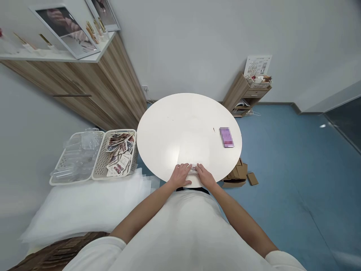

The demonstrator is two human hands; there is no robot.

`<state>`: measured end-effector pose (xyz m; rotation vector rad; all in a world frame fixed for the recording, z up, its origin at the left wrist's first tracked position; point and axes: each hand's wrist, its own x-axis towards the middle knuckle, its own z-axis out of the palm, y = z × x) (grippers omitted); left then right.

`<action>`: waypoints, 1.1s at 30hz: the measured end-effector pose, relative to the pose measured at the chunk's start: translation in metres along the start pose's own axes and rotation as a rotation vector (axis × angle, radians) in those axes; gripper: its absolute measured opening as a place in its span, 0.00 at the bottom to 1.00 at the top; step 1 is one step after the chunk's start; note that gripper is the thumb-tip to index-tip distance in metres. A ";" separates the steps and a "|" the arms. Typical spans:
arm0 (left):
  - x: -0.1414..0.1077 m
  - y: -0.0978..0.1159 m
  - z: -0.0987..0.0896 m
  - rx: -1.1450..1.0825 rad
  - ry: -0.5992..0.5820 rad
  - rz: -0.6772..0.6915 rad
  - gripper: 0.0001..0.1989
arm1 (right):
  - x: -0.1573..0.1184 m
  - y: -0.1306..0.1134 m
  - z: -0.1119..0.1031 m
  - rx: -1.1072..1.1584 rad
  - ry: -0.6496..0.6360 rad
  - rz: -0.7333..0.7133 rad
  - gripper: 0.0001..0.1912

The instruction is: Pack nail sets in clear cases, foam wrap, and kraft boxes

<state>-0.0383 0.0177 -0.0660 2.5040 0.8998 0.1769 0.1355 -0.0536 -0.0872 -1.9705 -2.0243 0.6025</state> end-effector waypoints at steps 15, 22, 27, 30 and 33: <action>0.025 -0.009 -0.011 -0.051 -0.111 0.036 0.11 | -0.009 0.000 -0.026 0.335 0.073 0.097 0.18; 0.045 -0.026 -0.027 -0.316 -0.156 -0.036 0.13 | 0.016 0.015 -0.037 0.510 0.078 0.150 0.15; 0.067 -0.042 -0.034 -0.511 -0.322 -0.212 0.14 | 0.041 0.030 -0.038 0.623 0.034 0.238 0.14; 0.079 -0.053 -0.032 -0.611 -0.401 -0.320 0.14 | 0.054 0.036 -0.036 0.671 -0.015 0.289 0.13; 0.085 -0.062 -0.027 -0.720 -0.450 -0.409 0.14 | 0.064 0.040 -0.036 0.679 -0.086 0.344 0.14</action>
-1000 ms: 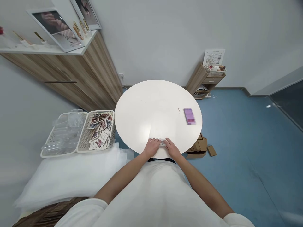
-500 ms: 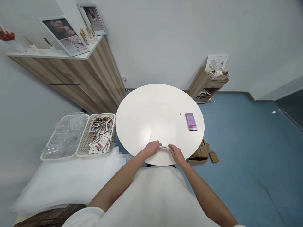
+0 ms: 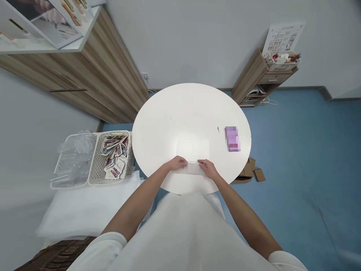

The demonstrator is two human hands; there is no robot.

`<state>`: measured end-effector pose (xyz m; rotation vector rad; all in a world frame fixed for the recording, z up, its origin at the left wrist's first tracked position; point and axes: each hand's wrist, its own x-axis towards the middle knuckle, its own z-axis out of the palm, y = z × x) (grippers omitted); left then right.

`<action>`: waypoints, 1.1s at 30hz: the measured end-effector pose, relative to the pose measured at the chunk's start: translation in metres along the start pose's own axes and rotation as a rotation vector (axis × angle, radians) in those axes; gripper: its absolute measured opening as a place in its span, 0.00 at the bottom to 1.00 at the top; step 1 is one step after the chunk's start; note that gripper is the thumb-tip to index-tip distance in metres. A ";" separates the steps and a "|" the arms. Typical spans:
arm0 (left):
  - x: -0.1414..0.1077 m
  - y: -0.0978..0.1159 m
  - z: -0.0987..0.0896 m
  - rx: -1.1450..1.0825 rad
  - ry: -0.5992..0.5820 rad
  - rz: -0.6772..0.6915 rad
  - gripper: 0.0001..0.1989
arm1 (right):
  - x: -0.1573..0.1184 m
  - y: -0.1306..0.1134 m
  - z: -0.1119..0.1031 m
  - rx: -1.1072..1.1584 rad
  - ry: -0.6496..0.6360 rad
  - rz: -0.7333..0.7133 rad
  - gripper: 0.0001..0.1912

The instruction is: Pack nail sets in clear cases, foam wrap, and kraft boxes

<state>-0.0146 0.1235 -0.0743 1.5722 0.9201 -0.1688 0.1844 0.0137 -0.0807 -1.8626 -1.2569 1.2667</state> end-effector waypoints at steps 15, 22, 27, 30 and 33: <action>0.005 -0.001 0.017 0.487 0.416 -0.097 0.11 | -0.005 0.010 0.010 -0.606 0.181 -0.079 0.18; -0.001 0.002 0.035 0.874 0.377 0.376 0.17 | -0.014 0.005 0.013 -0.873 0.062 -0.443 0.19; -0.014 -0.002 0.038 0.936 0.302 0.488 0.18 | -0.023 0.003 0.020 -0.903 0.073 -0.447 0.16; -0.016 -0.003 0.041 0.952 0.287 0.468 0.24 | -0.023 0.001 0.024 -0.924 0.064 -0.416 0.22; -0.013 -0.001 0.043 0.938 0.285 0.425 0.24 | -0.019 -0.004 0.024 -0.933 0.045 -0.382 0.22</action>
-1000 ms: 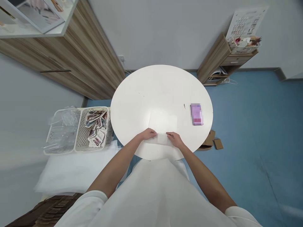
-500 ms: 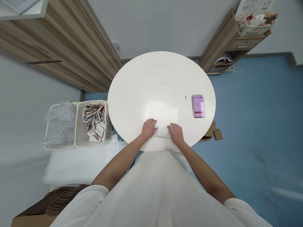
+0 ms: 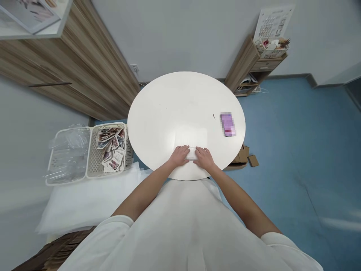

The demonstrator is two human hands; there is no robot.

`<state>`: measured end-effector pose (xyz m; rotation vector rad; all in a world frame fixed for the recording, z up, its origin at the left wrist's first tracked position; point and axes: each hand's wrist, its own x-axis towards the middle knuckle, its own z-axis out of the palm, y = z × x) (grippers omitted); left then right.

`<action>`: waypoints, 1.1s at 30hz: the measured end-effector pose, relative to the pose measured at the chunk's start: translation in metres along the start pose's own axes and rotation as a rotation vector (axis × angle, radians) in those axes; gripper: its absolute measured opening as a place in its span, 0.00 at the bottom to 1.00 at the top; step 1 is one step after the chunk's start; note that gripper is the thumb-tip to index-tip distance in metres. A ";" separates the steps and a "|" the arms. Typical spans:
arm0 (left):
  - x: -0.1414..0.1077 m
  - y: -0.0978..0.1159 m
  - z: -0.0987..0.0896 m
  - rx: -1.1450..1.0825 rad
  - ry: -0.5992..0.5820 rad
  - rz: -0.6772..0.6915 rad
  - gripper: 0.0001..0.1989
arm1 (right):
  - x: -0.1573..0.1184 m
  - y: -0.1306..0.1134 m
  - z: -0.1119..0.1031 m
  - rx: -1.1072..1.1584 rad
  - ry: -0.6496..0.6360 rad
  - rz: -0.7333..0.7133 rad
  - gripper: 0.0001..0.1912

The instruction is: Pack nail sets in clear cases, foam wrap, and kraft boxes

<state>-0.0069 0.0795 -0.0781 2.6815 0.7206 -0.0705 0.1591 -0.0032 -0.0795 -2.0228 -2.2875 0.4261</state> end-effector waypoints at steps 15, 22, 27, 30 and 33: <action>-0.037 0.016 -0.017 -0.279 -0.018 -0.113 0.18 | -0.027 -0.025 -0.022 0.273 -0.143 0.034 0.13; -0.029 0.004 -0.035 -0.330 -0.029 -0.178 0.18 | -0.011 -0.012 -0.032 0.350 -0.101 0.121 0.15; -0.030 -0.022 -0.042 -0.562 -0.046 -0.225 0.17 | 0.006 -0.004 -0.033 0.538 -0.124 0.266 0.17; -0.028 -0.036 -0.036 -0.660 0.037 -0.357 0.14 | 0.018 0.002 -0.028 0.630 -0.101 0.381 0.16; -0.026 -0.045 -0.024 -0.717 0.102 -0.563 0.10 | 0.028 0.008 -0.019 0.667 -0.069 0.460 0.15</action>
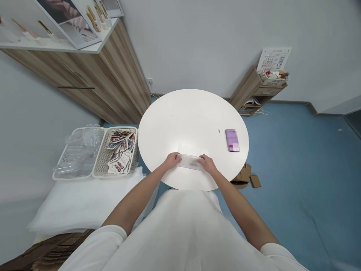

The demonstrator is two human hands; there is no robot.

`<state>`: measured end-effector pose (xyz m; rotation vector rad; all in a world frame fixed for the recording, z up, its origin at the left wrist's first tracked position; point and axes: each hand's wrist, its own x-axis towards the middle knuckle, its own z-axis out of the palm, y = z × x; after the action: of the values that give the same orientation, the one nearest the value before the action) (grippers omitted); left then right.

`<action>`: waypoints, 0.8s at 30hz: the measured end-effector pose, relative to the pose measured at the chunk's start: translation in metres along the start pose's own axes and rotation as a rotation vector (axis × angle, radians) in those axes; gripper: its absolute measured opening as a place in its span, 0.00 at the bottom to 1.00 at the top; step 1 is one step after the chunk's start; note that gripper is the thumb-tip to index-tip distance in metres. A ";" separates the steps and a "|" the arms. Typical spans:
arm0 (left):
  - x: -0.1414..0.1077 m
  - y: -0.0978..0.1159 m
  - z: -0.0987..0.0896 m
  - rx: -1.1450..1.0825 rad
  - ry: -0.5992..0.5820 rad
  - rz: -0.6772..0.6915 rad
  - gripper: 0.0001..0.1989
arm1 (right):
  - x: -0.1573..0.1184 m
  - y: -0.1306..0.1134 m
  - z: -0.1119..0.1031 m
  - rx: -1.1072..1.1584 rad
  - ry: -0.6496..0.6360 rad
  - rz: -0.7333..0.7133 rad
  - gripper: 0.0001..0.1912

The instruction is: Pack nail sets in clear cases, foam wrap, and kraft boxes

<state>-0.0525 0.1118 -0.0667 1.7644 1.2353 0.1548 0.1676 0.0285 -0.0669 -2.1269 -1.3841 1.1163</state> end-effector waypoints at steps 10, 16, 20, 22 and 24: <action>0.008 -0.018 0.012 -0.018 0.090 -0.208 0.06 | 0.016 0.012 0.010 0.057 0.114 0.019 0.12; 0.000 -0.001 0.019 0.174 0.356 -0.055 0.20 | 0.003 0.022 0.014 0.032 0.238 0.008 0.17; -0.015 0.021 0.037 0.443 0.209 0.336 0.21 | -0.020 0.033 0.023 0.155 0.392 0.102 0.27; -0.021 0.028 0.048 0.535 0.070 0.429 0.21 | -0.027 0.033 0.029 0.273 0.360 0.159 0.31; -0.024 0.029 0.058 0.590 0.028 0.431 0.22 | -0.028 0.029 0.032 0.319 0.313 0.218 0.34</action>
<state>-0.0122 0.0562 -0.0676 2.5386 0.9554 0.0630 0.1539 -0.0125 -0.0945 -2.1345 -0.7938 0.9518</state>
